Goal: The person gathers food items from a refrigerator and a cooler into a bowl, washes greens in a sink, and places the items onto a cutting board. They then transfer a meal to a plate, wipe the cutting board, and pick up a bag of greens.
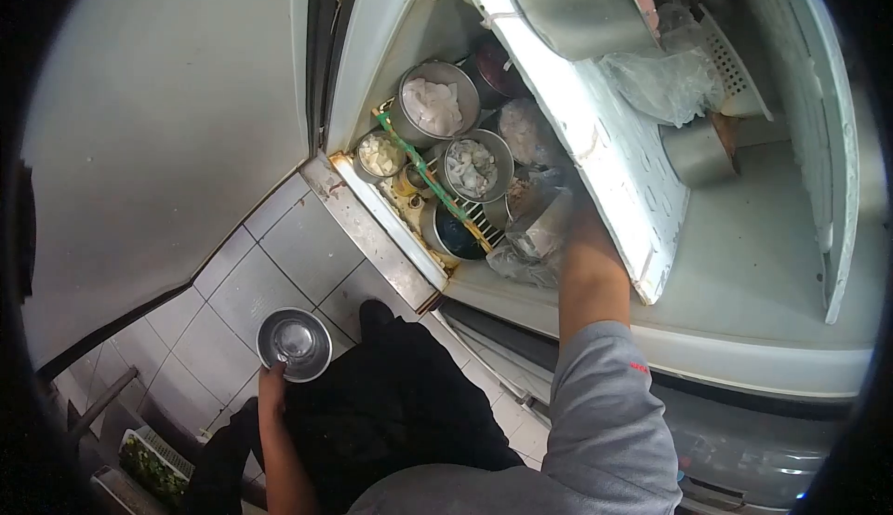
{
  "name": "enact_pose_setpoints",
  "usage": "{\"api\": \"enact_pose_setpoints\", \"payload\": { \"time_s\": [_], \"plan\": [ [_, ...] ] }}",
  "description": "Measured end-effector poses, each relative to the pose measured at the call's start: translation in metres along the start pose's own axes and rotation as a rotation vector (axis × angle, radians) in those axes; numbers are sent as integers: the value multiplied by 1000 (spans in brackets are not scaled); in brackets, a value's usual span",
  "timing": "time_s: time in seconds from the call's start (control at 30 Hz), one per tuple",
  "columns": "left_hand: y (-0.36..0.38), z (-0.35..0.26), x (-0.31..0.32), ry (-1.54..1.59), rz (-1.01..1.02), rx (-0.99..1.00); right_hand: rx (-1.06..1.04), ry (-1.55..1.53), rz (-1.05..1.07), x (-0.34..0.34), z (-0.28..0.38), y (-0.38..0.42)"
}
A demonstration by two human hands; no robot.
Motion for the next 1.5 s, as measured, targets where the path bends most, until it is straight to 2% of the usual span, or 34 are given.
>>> {"api": "enact_pose_setpoints", "payload": {
  "time_s": [0.07,0.2,0.27,0.5,0.67,0.9,1.0,1.03,1.2,1.33,1.4,1.5],
  "plan": [
    [-12,8,-2,-57,27,-9,-1,7,-2,0,-2,-1],
    [5,-17,10,-46,67,-72,-6,7,-3,3,-4,-6],
    [-2,-13,9,6,67,70,-2,8,-8,2,-6,-10],
    [-8,1,6,75,71,42,9,5,1,6,-6,-16],
    [14,-21,19,2,42,10,4,11,10,7,-7,-17],
    [16,-20,27,-57,49,-12,-3,17,13,3,-6,-16],
    [21,-34,43,-5,78,68,0,21,11,-3,-5,-13],
    [13,-30,53,14,105,52,1,24,11,-5,-4,-13],
    [38,-107,131,-66,261,41,-2,34,1,-19,2,-5],
    [27,-152,218,170,495,393,-28,46,-24,-41,15,6],
    [69,-202,236,194,571,264,-54,50,-47,-53,22,13],
    [74,-223,259,194,632,307,-157,31,-91,-75,47,38]
  ]
}}
Point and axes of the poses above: each hand's wrist, its own y-axis away from the middle knuckle, its own x-axis out of the palm, z = x × y, the point moved 5 cm from there along -y, towards the middle knuckle, and after that the axes turned 5 degrees about -x, right-handed, at the moved point
